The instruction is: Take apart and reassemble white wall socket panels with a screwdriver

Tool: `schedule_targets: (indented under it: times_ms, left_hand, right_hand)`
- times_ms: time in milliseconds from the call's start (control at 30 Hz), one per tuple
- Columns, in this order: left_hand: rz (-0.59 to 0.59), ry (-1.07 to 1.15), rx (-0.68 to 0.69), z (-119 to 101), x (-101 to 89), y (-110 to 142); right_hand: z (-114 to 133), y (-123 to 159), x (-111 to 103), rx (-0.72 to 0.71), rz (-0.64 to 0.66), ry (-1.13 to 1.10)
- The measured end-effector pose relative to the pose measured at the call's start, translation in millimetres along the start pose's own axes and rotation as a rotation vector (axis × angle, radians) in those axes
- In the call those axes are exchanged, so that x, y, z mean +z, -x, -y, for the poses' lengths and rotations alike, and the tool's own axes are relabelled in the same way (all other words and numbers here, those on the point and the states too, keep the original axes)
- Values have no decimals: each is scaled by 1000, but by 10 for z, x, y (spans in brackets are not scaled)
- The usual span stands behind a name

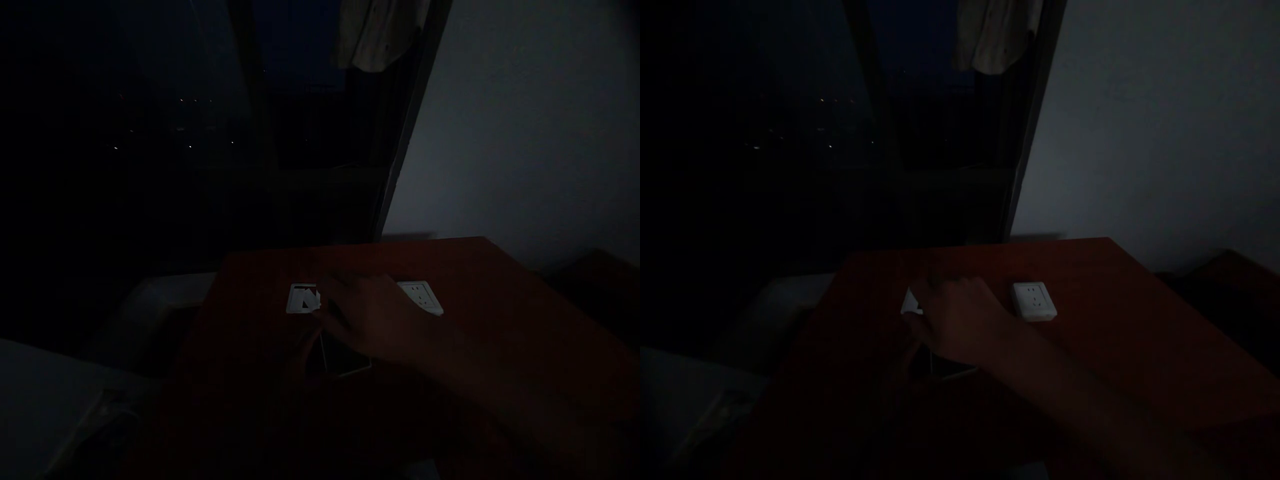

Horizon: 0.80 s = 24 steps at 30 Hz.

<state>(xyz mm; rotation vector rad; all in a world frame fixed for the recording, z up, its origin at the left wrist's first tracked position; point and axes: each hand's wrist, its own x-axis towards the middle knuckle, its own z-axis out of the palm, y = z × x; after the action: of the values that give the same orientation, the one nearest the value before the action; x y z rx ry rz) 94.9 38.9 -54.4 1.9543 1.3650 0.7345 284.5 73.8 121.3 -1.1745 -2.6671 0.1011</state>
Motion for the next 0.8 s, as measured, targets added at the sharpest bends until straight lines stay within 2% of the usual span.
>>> schedule_targets:
  times_ms: [133,300,400,567,800]
  left_hand:
    - [9,-7,-12,27,12,24]
    - [20,-14,-21,49,22,48]
    - [25,-21,-16,48,16,51]
    - [23,-35,-2,34,13,44]
    - [18,-41,22,30,26,10]
  right_hand:
    - [-50,14,-16,-111,12,-142]
    - [-27,-33,39,-34,-35,1]
    - [18,-31,48,-38,-41,25]
    - [19,-12,42,-191,-42,-73]
    - [9,-55,97,-52,-63,67]
